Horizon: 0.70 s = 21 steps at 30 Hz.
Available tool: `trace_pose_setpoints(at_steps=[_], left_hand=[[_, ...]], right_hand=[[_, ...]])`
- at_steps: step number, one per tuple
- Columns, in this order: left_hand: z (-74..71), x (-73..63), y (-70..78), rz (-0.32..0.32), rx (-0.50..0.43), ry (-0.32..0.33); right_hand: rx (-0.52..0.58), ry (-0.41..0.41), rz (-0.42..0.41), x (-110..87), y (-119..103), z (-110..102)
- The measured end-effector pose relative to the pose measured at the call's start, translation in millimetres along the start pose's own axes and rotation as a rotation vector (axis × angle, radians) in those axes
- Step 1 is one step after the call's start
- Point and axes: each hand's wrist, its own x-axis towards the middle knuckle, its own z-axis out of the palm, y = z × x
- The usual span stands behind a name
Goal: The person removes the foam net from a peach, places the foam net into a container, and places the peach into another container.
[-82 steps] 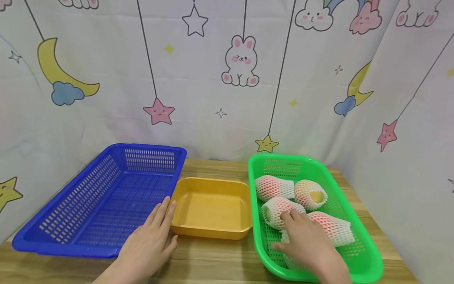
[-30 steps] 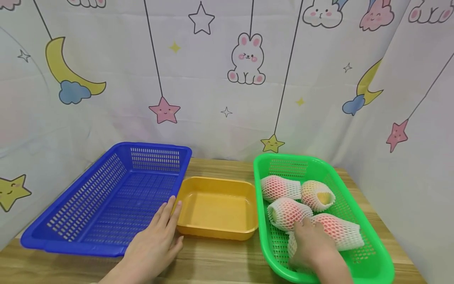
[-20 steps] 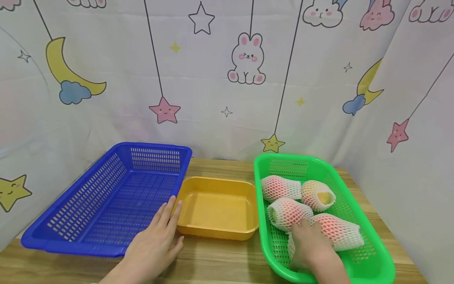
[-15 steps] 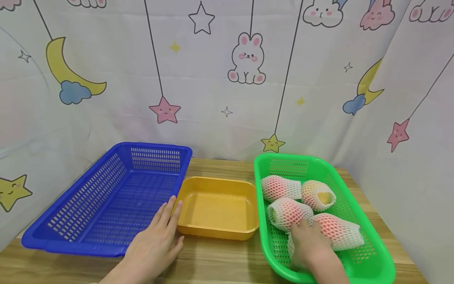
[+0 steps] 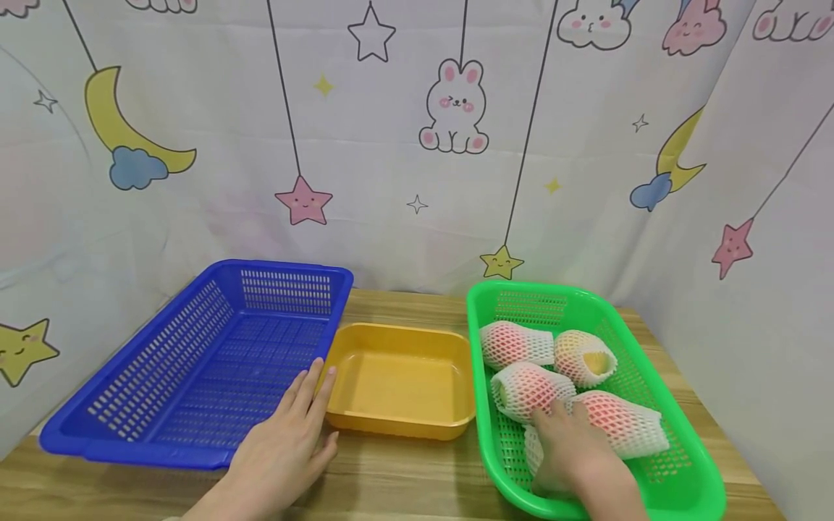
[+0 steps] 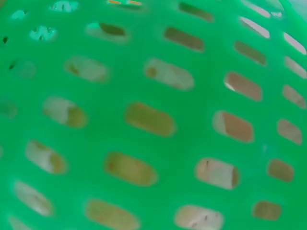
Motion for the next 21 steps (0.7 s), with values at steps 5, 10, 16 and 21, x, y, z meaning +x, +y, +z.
trace_pose_setpoints(at_steps=[5, 10, 16, 21], left_hand=[[-0.4, -0.3, 0.2, -0.003, -0.005, -0.007], [-0.9, -0.2, 0.4, -0.004, -0.005, -0.013], [-0.3, 0.5, 0.2, 0.000, 0.005, 0.006], [-0.1, 0.3, -0.2, 0.001, 0.011, 0.017]], right_hand=[[0.010, 0.019, -0.014, -2.4, -0.6, -4.3], [0.029, 0.020, 0.008, -6.3, -0.3, -8.3], [0.026, -0.004, 0.022, -6.8, 0.5, -11.3], [0.036, -0.044, 0.036, -6.5, 0.5, -12.6]])
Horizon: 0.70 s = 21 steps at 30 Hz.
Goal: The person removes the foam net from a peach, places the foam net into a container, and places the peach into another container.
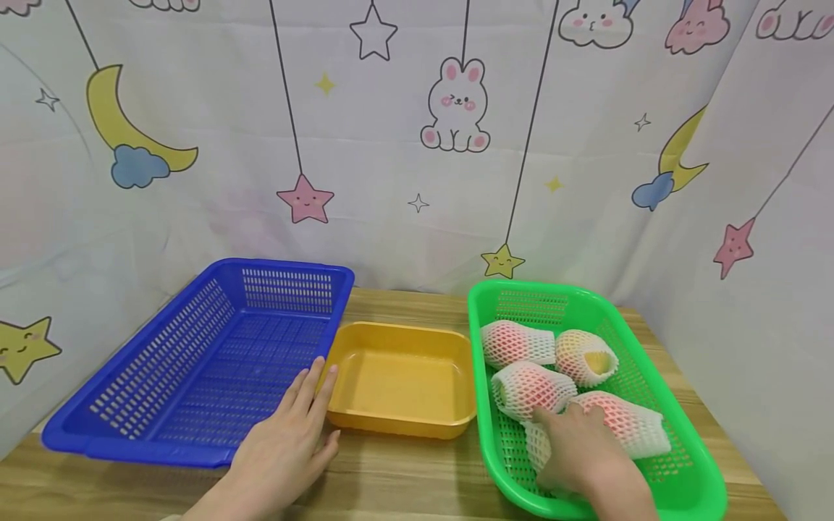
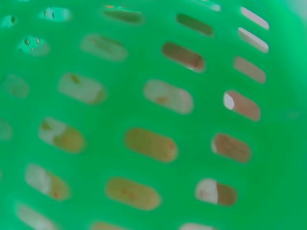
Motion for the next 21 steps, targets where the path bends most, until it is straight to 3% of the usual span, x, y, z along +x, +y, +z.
trace_pose_setpoints(at_steps=[7, 21], left_hand=[[0.6, 0.0, 0.1, 0.004, 0.003, 0.002], [0.5, -0.2, -0.1, -0.002, -0.008, -0.018]], right_hand=[[-0.010, 0.017, 0.015, 0.8, 3.7, 0.7], [-0.035, 0.096, -0.036, -2.5, 7.7, -0.3]])
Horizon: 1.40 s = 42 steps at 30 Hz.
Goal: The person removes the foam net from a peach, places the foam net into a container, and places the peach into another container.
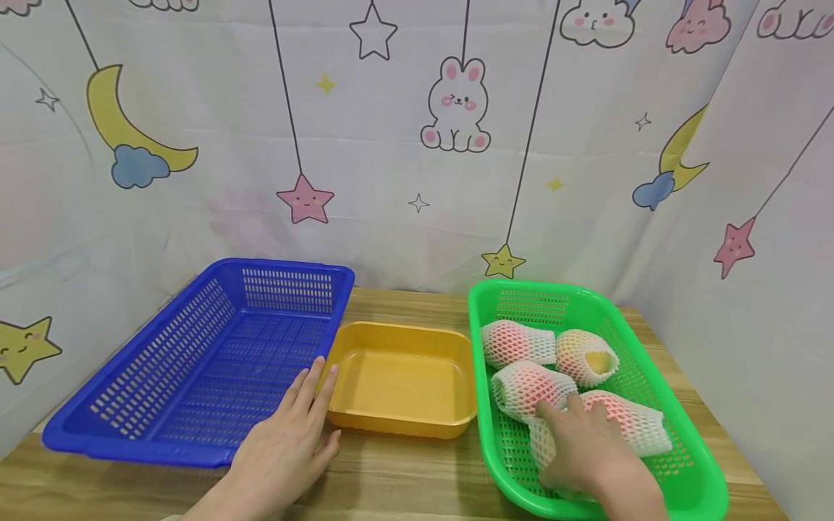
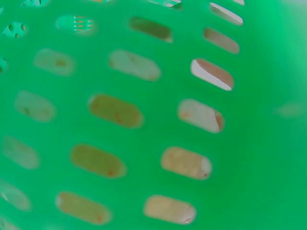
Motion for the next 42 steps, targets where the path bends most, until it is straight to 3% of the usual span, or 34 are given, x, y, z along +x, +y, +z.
trace_pose_setpoints(at_steps=[14, 29, 38, 42], left_hand=[[0.1, -0.3, 0.1, 0.004, 0.012, 0.013], [-0.2, -0.3, -0.3, 0.006, 0.021, 0.007], [-0.4, -0.1, 0.0, 0.001, 0.019, -0.011], [-0.2, 0.5, -0.6, 0.015, 0.025, 0.005]], right_hand=[[0.062, 0.145, -0.057, -10.2, -5.7, -10.8], [0.087, 0.373, -0.101, -14.2, -17.3, -20.1], [0.045, 0.596, -0.253, -9.0, -20.4, -26.3], [0.041, 0.627, -0.287, -7.5, -25.0, -29.2]])
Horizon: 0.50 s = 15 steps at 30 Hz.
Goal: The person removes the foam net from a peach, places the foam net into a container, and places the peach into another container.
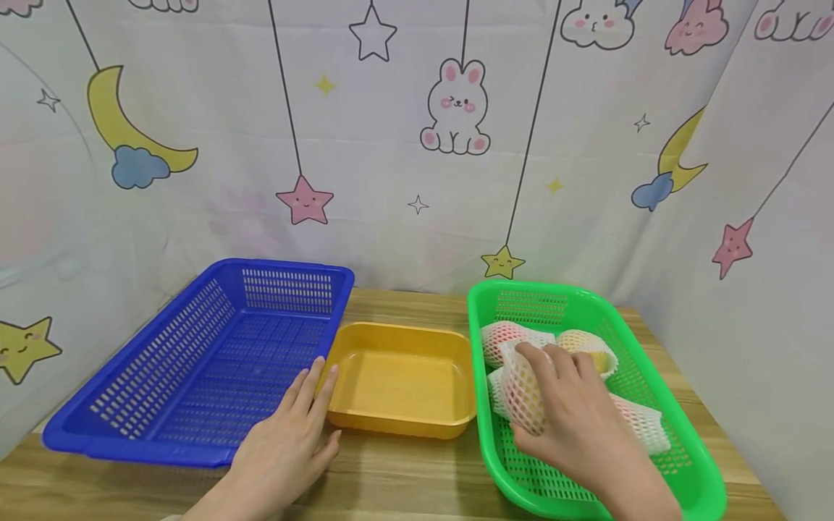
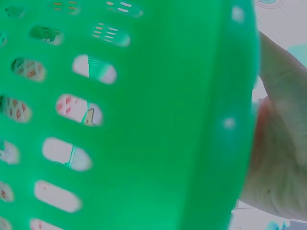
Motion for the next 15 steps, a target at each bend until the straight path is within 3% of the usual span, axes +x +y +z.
trace_pose_setpoints(at_steps=[5, 15], left_hand=[[-2.3, 1.2, -0.2, -0.004, -0.026, -0.030], [-15.5, 7.7, -2.8, -0.095, -0.248, -0.164]], right_hand=[[0.015, 0.005, -0.006, 3.4, -4.0, -0.8], [0.084, 0.063, -0.057, 7.2, -8.5, 0.4]])
